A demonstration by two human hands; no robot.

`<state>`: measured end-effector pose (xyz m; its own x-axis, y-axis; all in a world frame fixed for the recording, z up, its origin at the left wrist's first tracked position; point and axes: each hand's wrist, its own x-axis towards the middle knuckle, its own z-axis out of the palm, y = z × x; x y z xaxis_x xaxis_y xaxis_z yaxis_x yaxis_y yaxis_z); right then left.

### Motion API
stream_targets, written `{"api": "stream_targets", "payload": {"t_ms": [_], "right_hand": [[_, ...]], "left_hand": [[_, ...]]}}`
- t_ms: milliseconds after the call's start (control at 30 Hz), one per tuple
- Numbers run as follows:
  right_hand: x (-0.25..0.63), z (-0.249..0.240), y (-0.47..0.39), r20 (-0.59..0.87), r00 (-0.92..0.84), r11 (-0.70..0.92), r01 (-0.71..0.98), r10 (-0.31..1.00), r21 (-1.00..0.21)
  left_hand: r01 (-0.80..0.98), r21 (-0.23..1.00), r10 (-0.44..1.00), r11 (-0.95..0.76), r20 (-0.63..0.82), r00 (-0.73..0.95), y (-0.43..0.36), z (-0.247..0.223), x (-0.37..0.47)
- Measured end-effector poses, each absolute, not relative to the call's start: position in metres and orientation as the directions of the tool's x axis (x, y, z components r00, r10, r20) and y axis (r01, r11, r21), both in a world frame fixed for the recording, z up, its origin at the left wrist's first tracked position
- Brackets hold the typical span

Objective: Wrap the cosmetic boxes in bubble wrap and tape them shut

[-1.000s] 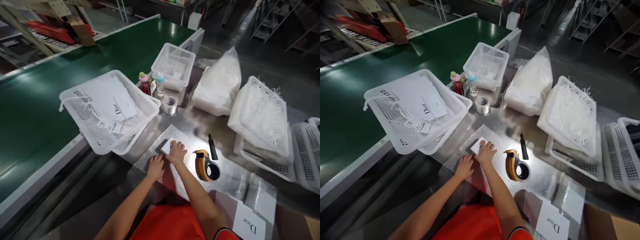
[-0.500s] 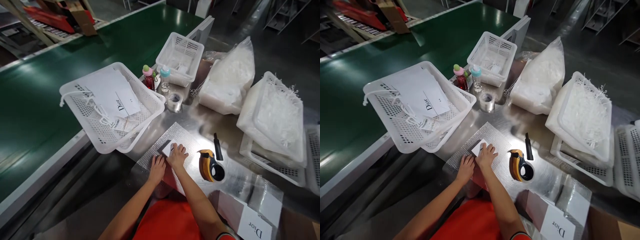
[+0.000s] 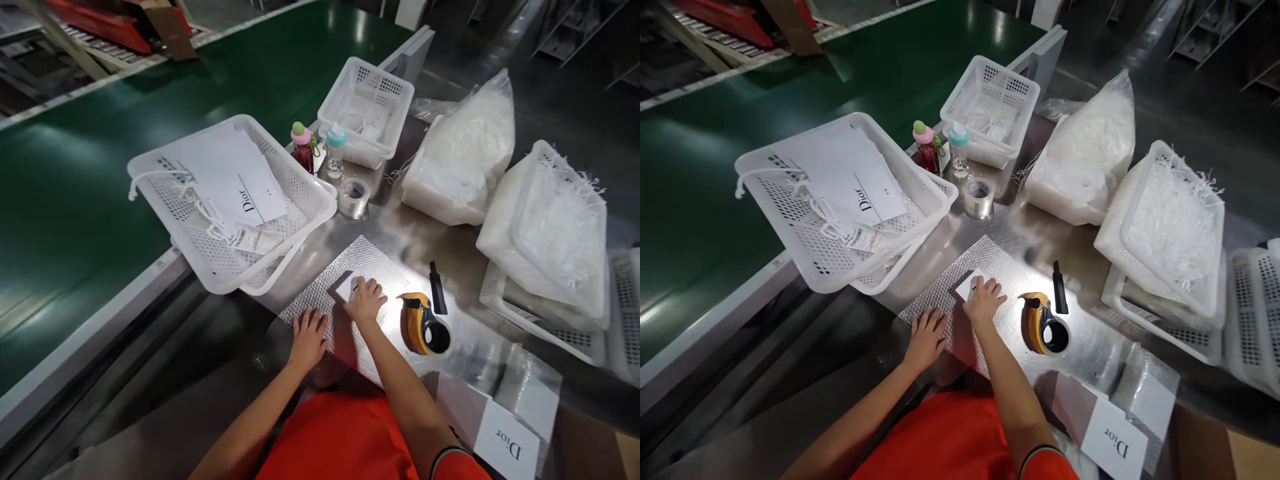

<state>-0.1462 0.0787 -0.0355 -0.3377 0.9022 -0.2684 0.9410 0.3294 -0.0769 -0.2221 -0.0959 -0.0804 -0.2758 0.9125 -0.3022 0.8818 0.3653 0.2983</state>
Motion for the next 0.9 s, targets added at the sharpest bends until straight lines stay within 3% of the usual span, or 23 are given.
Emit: {"api": "stream_targets", "payload": {"t_ms": [533, 733, 833, 900], "right_hand": [[-0.156, -0.031, 0.056, -0.312, -0.342, 0.329, 0.939, 0.886, -0.096], [-0.157, -0.031, 0.052, -0.422, -0.313, 0.302, 0.949, 0.851, -0.095], [-0.151, -0.024, 0.072, -0.484, -0.302, 0.243, 0.953, 0.821, -0.183], [-0.142, -0.015, 0.101, -0.397, -0.329, 0.234, 0.934, 0.857, -0.269]], "left_hand": [[0.874, 0.326, 0.918, 0.361, -0.288, -0.271, -0.097, -0.082, -0.221], [0.886, 0.297, 0.919, 0.356, -0.282, -0.274, -0.102, -0.085, -0.217], [0.86, 0.332, 0.917, 0.388, -0.231, -0.324, -0.098, -0.088, -0.22], [0.781, 0.448, 0.9, 0.434, -0.184, -0.394, -0.087, -0.089, -0.221]]}}
